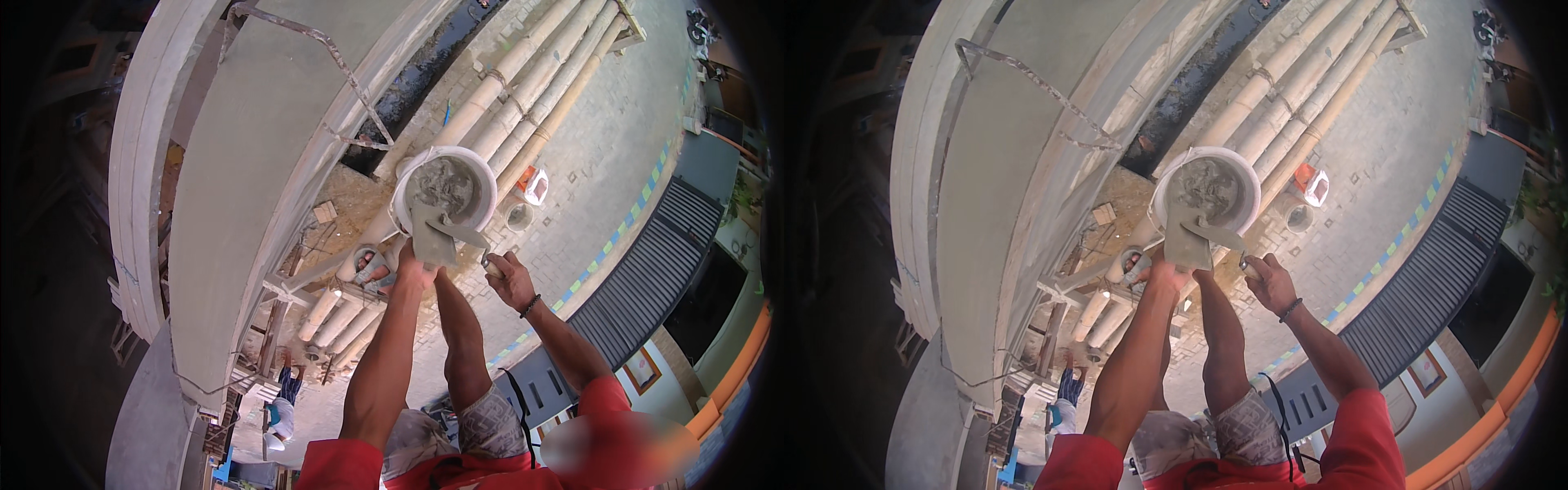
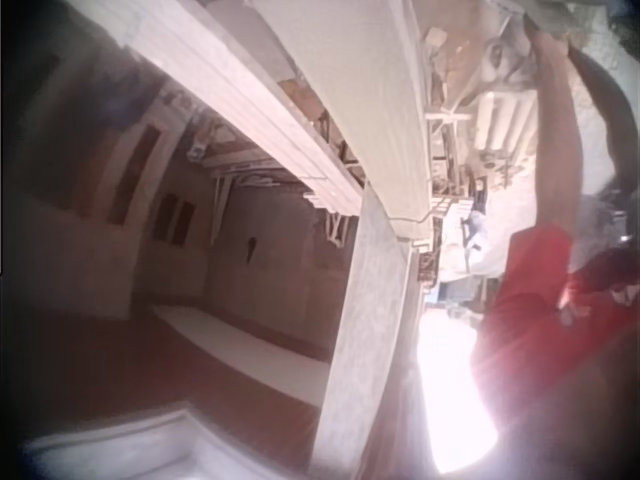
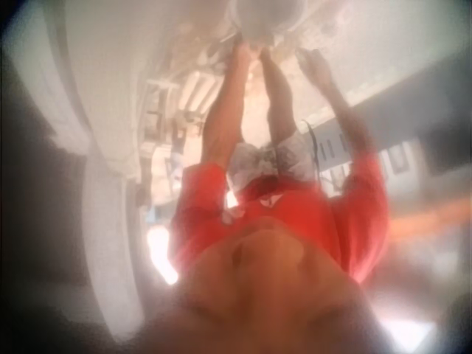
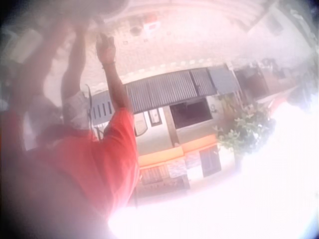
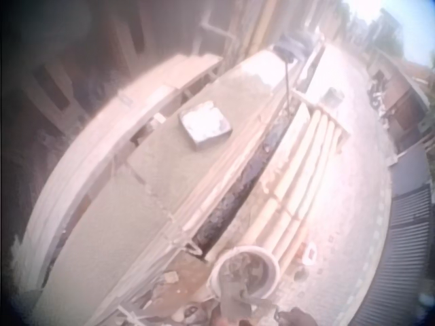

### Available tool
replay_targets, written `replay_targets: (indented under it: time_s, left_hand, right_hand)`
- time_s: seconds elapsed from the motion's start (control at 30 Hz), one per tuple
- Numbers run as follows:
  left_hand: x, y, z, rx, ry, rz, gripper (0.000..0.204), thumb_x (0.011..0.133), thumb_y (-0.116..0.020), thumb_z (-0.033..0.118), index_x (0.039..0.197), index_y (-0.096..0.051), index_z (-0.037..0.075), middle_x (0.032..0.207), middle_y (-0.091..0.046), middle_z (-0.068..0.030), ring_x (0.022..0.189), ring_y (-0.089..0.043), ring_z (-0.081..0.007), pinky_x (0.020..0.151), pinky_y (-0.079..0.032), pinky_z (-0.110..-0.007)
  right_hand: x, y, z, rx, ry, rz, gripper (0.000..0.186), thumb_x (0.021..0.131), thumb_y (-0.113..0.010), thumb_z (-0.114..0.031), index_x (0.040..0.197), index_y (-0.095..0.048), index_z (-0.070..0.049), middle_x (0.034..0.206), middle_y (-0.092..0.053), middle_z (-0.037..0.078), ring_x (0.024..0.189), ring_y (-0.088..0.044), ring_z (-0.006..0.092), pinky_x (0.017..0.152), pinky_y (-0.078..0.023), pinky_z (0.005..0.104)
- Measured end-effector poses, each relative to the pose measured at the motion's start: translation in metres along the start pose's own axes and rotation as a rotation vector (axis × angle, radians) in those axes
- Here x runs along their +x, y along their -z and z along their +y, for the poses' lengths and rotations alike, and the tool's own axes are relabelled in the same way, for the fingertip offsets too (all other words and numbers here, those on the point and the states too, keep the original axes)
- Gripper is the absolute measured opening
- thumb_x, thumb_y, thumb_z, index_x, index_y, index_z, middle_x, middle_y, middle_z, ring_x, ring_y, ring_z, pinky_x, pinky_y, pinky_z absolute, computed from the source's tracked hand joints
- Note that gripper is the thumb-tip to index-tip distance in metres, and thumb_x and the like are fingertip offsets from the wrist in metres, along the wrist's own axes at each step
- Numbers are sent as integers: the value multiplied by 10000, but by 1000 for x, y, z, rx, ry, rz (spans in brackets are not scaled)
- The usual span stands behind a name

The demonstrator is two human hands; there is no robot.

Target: The person scoops plaster from a bucket using a trowel and applies it to a vertical wall surface. They smooth the plaster with a rectangular float, repeatedly dipping the float into a bucket of water to aid in finishing the surface.

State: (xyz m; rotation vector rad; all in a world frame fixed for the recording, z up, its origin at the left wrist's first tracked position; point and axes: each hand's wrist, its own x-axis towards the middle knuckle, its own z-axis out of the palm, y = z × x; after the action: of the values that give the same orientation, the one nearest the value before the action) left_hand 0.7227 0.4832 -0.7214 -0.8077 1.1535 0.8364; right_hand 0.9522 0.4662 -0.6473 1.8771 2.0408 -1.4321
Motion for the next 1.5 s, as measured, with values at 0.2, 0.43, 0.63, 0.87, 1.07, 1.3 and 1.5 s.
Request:
replay_targets:
  time_s: [0.2, 0.43, 0.63, 0.87, 1.07, 1.3, 1.5]
  left_hand:
    - [9, 23, 1, 49, 66, -31, 250, 968, -491, 253, 1145, -572, 95, 1031, -645, -66, 876, -630, -229, 657, -507, -409]
    - [10, 30, -1, 43, 36, -36, 241, 967, -492, 242, 1134, -575, 89, 1007, -642, -69, 855, -630, -226, 641, -506, -400]
    - [3, 18, -2, -74, 84, -72, 255, 969, -493, 263, 1143, -569, 93, 1019, -639, -61, 872, -634, -209, 663, -521, -391]
    - [-15, 6, 0, 94, 77, -92, 330, 966, -509, 221, 1240, -537, 38, 1149, -618, -107, 1028, -618, -226, 851, -518, -394]
    - [-16, 9, 3, 118, 45, -126, 277, 987, -464, 258, 1161, -558, 63, 1042, -643, -66, 928, -643, -198, 774, -540, -357]
    - [-27, -4, 5, 176, 54, -25, 341, 984, -463, 223, 1261, -506, 28, 1164, -607, -97, 1050, -608, -227, 876, -517, -398]
    - [-14, 13, -2, 103, 98, -192, 342, 989, -455, 232, 1246, -517, 15, 1162, -616, -109, 1048, -615, -235, 894, -520, -401]
  right_hand:
    - [61, -16, 14, -84, -221, -69, 419, 765, -667, -188, 1166, -606, -84, 876, -578, 199, 808, -608, 397, 734, -501, 465]
    - [-15, 29, -43, 166, 135, -54, 451, 770, -718, -68, 1202, -586, -65, 842, -541, 132, 694, -570, 294, 635, -484, 359]
    - [-32, 26, -43, 148, 209, -116, 473, 775, -700, -133, 1228, -570, -96, 846, -517, 132, 716, -593, 323, 632, -484, 402]
    - [37, -11, -4, -45, -77, -103, 435, 778, -682, -149, 1200, -591, -96, 888, -562, 184, 772, -615, 378, 686, -496, 454]
    - [36, 3, -21, -18, -100, -8, 448, 772, -685, -160, 1204, -593, -88, 900, -580, 193, 800, -622, 379, 694, -502, 459]
    - [-8, 16, -55, 74, 127, -73, 473, 801, -692, -199, 1244, -557, -106, 853, -523, 145, 726, -593, 339, 635, -487, 419]
    - [56, -11, 8, -149, -185, -142, 466, 801, -664, -185, 1247, -564, -92, 868, -563, 189, 767, -605, 386, 693, -485, 461]
